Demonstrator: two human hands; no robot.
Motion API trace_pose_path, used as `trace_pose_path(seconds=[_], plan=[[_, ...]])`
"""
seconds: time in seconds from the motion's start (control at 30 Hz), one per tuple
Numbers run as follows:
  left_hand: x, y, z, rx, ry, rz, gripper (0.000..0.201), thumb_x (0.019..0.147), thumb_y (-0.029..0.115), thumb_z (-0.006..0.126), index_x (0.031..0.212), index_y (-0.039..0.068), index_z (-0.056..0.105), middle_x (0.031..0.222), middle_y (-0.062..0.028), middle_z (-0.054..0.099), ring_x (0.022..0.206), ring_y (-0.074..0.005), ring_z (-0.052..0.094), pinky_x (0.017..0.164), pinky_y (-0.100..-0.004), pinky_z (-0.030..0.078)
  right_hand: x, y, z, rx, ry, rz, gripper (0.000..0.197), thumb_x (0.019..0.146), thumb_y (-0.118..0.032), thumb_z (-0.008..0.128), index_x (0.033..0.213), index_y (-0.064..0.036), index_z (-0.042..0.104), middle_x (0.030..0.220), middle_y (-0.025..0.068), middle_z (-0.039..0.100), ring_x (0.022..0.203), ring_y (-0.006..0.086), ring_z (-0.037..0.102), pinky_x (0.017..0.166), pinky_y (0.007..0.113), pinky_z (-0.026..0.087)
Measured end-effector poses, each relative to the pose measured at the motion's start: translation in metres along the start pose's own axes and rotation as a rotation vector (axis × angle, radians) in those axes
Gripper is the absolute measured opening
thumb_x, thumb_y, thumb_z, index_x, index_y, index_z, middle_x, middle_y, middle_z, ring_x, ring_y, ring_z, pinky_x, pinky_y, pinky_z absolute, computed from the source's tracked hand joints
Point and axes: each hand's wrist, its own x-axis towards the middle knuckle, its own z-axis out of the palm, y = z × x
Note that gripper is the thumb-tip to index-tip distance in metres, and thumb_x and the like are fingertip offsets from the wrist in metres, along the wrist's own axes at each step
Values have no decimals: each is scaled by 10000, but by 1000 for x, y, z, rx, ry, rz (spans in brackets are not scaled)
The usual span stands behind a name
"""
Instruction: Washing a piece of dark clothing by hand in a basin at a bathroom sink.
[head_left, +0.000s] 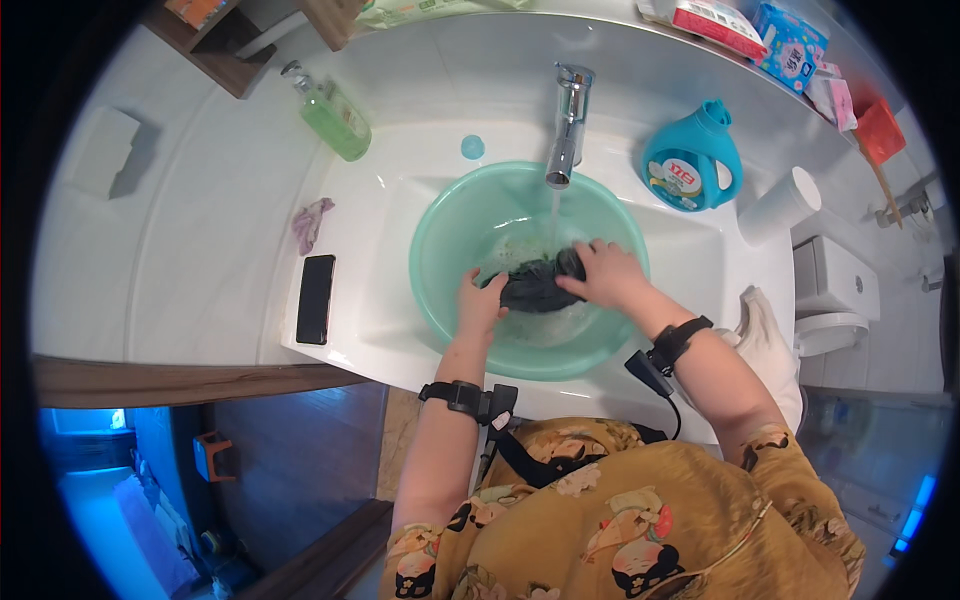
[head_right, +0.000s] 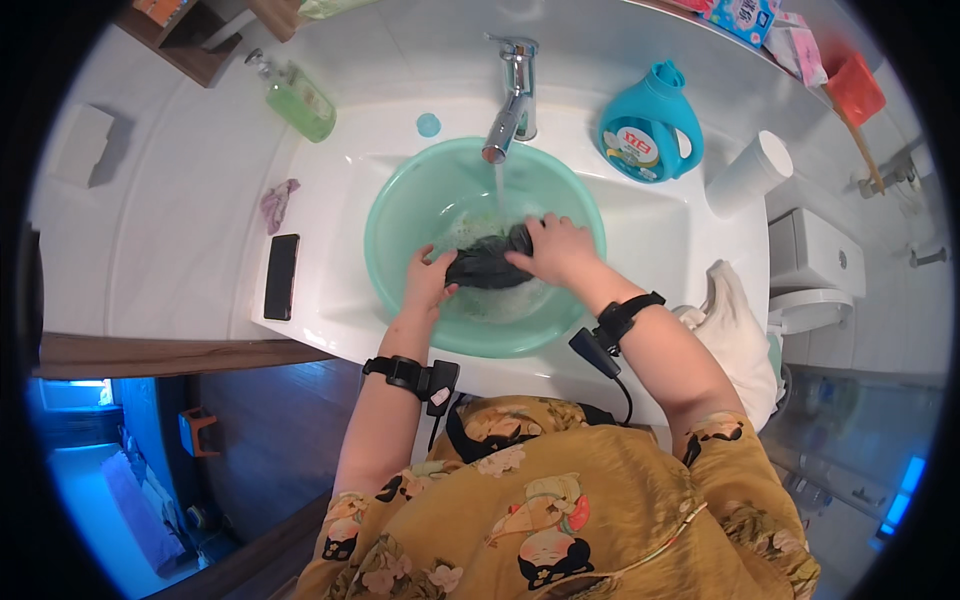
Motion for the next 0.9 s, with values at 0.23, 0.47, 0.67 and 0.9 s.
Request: trace_pose_path(seconds=[0.23, 0.47, 0.67, 0.9], plan=[[7, -13, -13, 62, -49, -97, 740, 794, 263, 627, 1395, 52, 249, 1359, -188, 345, 1207, -317, 397, 862, -486, 434, -2, -23, 74, -353, -277, -198, 702, 797, -339, 615, 1398, -175, 292, 1236, 138, 487, 1076, 329, 532, 926, 493, 342], [-9, -12, -3, -149, -92, -198, 757, 763, 262, 650, 1377, 29, 274, 1257, -161, 445, 1124, -293, 473, 830, -537, 413, 18, -7, 61, -49, -426, -115, 750, 706, -245, 666, 1366, -144, 325, 976, 153, 628, 964, 301, 592, 820, 373, 450], [-15, -11, 7, -261, -319, -363, 607, 870, 535, 378, 1342, 155, 355, 1341, -89, 418, 1229, -298, 395, 931, -571, 329, -7, -27, -8, 1090, -278, -226, 563, 692, -54, 537, 1251, -81, 479, 1025, 92, 587, 930, 205, 570, 843, 303, 450], [-24, 14, 7, -850, -496, -221, 637, 888, 607, 196, 1279, 153, 413, 1207, -74, 525, 1110, -234, 525, 936, -435, 415, -14, -30, -55, 914, -147, -614, 606, 656, -65, 559, 1255, -129, 484, 1140, 114, 529, 1048, 243, 508, 901, 323, 410]])
